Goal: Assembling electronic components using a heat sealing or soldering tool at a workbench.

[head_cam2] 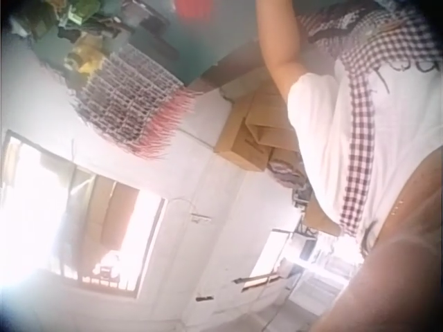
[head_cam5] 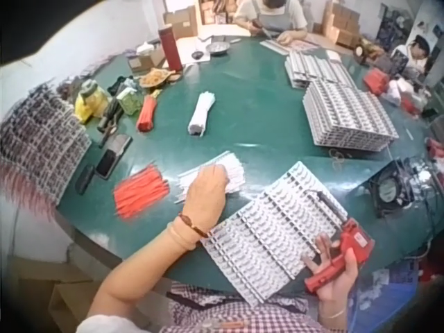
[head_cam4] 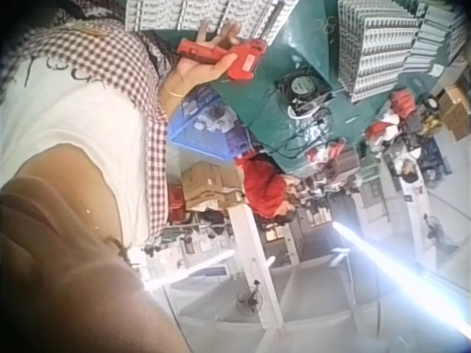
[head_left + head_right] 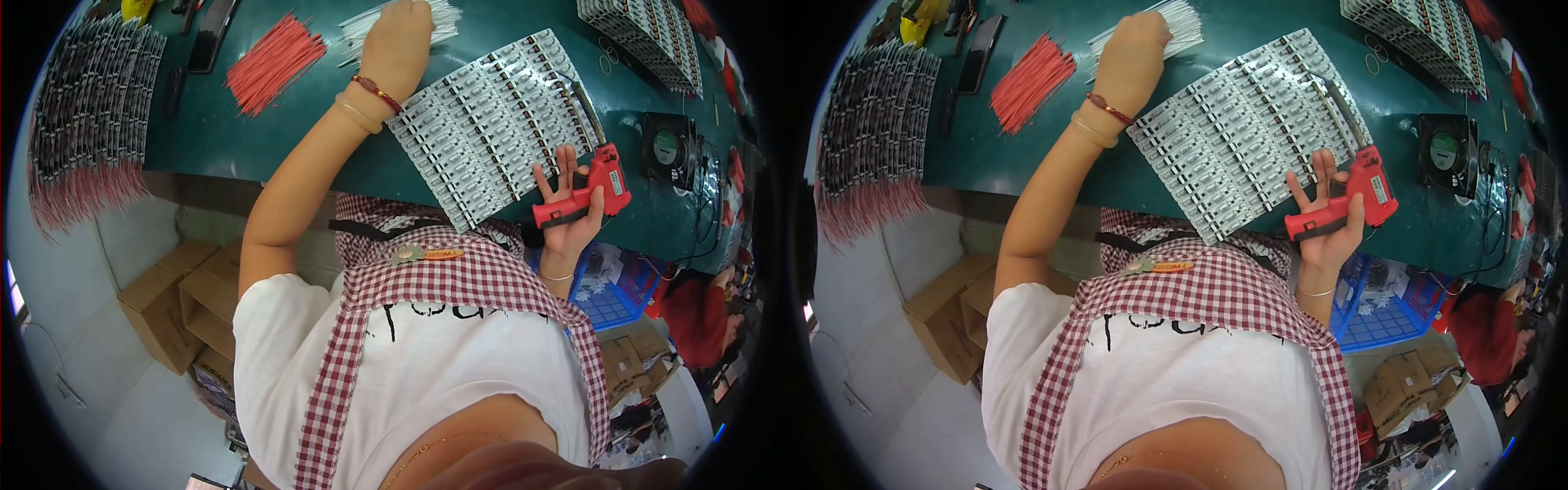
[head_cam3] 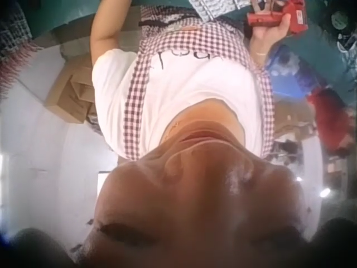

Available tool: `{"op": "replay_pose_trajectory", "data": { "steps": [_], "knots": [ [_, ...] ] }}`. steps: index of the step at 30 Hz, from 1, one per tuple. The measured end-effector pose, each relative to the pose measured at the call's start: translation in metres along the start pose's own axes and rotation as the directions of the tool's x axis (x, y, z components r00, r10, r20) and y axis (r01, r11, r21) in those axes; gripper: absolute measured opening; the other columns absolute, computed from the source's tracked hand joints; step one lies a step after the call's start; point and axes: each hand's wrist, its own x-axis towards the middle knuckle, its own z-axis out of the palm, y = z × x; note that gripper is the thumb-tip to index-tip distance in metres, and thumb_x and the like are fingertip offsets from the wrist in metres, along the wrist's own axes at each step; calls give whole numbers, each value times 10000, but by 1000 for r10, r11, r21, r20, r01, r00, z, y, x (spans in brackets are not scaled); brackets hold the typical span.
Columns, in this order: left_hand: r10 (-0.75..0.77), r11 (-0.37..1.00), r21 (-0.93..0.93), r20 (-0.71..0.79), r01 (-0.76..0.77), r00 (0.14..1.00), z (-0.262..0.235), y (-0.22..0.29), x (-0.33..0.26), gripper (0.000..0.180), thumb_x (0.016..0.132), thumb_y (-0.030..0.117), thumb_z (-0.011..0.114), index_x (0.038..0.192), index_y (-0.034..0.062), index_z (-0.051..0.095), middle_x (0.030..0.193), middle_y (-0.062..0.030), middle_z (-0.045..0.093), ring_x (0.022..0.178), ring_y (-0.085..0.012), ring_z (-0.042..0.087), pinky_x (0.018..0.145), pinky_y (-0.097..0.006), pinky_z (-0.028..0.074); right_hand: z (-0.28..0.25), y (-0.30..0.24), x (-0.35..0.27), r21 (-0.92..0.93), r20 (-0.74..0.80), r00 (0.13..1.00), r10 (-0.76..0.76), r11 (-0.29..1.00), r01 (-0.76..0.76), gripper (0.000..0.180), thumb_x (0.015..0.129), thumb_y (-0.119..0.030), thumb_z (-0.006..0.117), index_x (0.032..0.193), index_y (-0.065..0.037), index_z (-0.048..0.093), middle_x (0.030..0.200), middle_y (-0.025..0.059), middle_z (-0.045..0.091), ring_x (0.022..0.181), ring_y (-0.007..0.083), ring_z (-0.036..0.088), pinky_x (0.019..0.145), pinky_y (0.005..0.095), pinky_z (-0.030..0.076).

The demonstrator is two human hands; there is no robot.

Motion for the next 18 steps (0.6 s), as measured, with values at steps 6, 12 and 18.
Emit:
{"op": "replay_pose_trajectory", "data": {
  "steps": [6,12,18],
  "knots": [
    [-252,794,-580,-43,181,967,-49,10,23,143,963,157,592,982,16,602,916,-110,609,890,-256,574,775,-378,470,2,7,2,14,-42,997,-65,998,65,337,989,-366,553,1146,-72,607,1423,203,522,1411,327,412,1134,668,336],
    [-365,565,-785,37,254,930,-36,25,-17,262,1079,194,454,983,-6,592,782,-78,611,679,-113,532,684,-267,476,1,9,3,44,-54,995,-83,995,85,332,984,-355,557,1145,-68,608,1398,204,546,1395,329,431,1143,668,323],
    [-342,463,-881,-77,97,937,-25,25,-29,250,1088,172,446,1218,-30,513,900,-54,599,858,-119,580,813,-261,488,1,9,4,22,-52,995,-89,996,90,323,982,-344,557,1143,-68,606,1399,213,545,1400,344,427,1140,674,323]
  ]
}}
